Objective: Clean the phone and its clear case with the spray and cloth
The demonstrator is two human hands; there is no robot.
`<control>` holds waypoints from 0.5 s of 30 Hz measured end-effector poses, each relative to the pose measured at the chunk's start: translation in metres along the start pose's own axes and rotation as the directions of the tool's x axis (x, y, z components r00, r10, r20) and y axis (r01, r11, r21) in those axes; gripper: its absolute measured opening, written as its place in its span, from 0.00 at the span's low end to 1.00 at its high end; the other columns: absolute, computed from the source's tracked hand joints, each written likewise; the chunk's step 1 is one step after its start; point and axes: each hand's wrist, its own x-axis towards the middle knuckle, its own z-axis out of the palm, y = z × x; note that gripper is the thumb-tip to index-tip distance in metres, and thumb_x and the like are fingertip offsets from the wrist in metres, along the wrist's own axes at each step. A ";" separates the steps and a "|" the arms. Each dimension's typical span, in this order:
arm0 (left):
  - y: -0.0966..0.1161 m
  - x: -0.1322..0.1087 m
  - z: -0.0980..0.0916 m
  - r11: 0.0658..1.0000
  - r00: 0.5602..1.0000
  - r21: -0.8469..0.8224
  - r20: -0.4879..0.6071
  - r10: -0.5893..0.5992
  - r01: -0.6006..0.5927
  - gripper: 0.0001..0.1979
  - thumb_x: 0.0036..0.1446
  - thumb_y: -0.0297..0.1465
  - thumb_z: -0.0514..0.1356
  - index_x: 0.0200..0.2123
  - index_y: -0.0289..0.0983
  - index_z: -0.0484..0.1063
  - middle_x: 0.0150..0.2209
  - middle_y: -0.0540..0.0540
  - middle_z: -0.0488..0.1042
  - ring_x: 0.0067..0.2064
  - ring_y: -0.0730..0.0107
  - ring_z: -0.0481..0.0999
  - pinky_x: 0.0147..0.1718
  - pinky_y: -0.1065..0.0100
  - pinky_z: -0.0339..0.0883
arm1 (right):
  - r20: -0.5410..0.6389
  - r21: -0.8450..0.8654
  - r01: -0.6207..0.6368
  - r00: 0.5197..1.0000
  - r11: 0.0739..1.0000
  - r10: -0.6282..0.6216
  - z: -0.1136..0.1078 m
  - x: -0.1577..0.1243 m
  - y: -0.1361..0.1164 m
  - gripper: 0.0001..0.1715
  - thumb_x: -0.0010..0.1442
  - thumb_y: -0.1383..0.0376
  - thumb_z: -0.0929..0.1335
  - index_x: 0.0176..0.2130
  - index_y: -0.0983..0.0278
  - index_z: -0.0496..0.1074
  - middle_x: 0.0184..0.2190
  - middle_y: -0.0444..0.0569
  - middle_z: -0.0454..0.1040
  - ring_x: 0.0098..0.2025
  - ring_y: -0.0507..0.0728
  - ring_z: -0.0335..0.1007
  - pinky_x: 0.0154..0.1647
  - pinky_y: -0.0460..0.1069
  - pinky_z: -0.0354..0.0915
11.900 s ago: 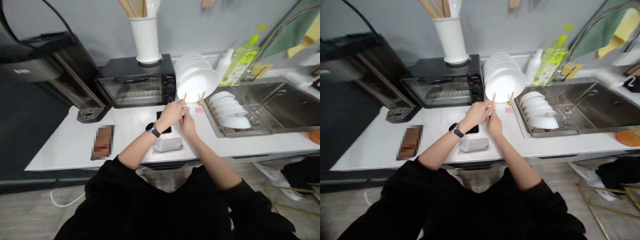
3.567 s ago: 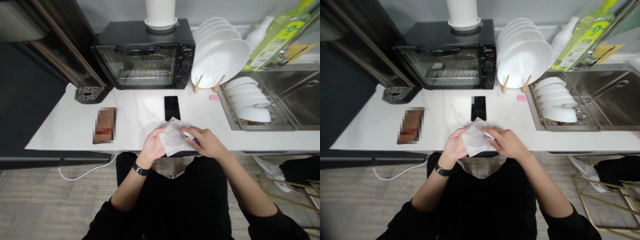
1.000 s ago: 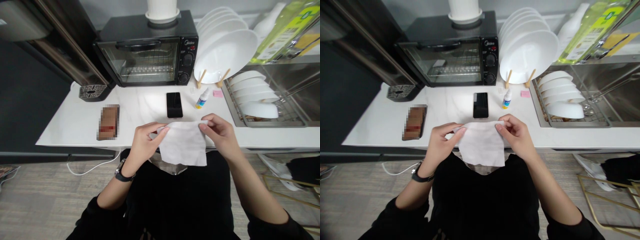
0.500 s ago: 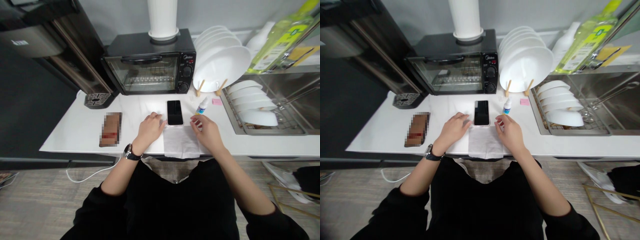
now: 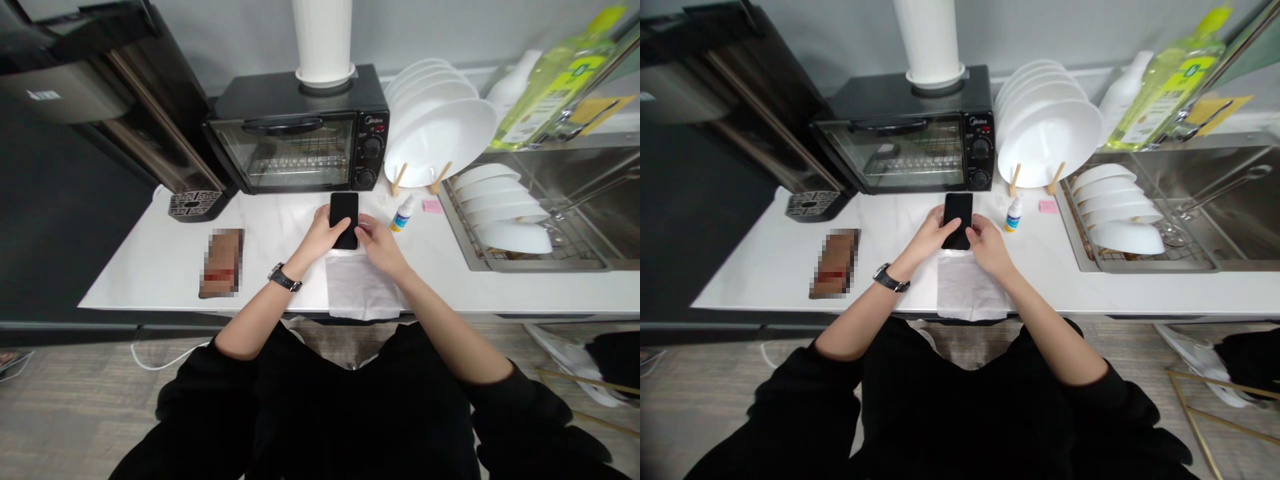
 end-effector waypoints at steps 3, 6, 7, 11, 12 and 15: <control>0.005 0.006 -0.002 0.989 0.996 -0.130 -0.038 -0.075 0.069 0.37 0.64 0.45 0.68 0.68 0.37 0.57 0.64 0.35 0.72 0.64 0.55 0.76 0.64 0.58 0.69 | 0.014 0.311 -0.086 0.996 0.946 0.087 -0.004 0.003 -0.004 0.36 0.72 0.36 0.63 0.62 0.58 0.69 0.48 0.54 0.84 0.49 0.62 0.84 0.55 0.61 0.80; 0.017 0.012 -0.012 1.000 0.996 -0.024 0.086 0.016 -0.014 0.38 0.60 0.51 0.70 0.64 0.36 0.65 0.62 0.35 0.76 0.63 0.53 0.77 0.66 0.55 0.68 | 0.089 0.509 -0.161 0.987 0.845 0.134 -0.012 0.003 -0.013 0.33 0.66 0.34 0.70 0.52 0.56 0.73 0.41 0.48 0.85 0.42 0.58 0.86 0.52 0.58 0.82; 0.021 0.014 -0.017 0.997 0.984 0.012 0.166 0.069 -0.072 0.37 0.59 0.52 0.71 0.63 0.36 0.69 0.63 0.36 0.77 0.64 0.51 0.77 0.67 0.54 0.68 | 0.114 0.550 -0.186 0.982 0.814 0.147 -0.015 0.002 -0.016 0.30 0.65 0.36 0.72 0.48 0.57 0.74 0.39 0.47 0.85 0.40 0.58 0.86 0.52 0.57 0.82; 0.032 0.013 -0.035 0.917 0.952 0.318 0.262 0.160 -0.242 0.40 0.56 0.48 0.74 0.68 0.43 0.69 0.68 0.42 0.76 0.67 0.49 0.77 0.67 0.52 0.69 | 0.129 0.645 -0.243 0.969 0.724 0.211 -0.026 -0.003 -0.018 0.25 0.62 0.41 0.76 0.44 0.57 0.77 0.39 0.46 0.86 0.43 0.60 0.88 0.52 0.56 0.82; 0.032 0.012 -0.038 0.874 0.954 0.413 0.256 0.158 -0.256 0.41 0.56 0.47 0.74 0.69 0.44 0.68 0.69 0.42 0.76 0.68 0.48 0.77 0.67 0.51 0.70 | 0.124 0.666 -0.250 0.966 0.703 0.226 -0.027 -0.004 -0.017 0.25 0.61 0.42 0.76 0.47 0.56 0.78 0.40 0.45 0.87 0.45 0.60 0.88 0.53 0.56 0.82; 0.029 0.009 -0.046 0.773 0.938 0.546 0.294 0.185 -0.324 0.43 0.56 0.45 0.73 0.72 0.43 0.66 0.70 0.41 0.75 0.69 0.48 0.77 0.65 0.52 0.72 | 0.145 0.722 -0.266 0.961 0.639 0.237 -0.029 -0.009 -0.013 0.29 0.61 0.45 0.78 0.55 0.55 0.79 0.41 0.45 0.88 0.48 0.60 0.88 0.56 0.56 0.80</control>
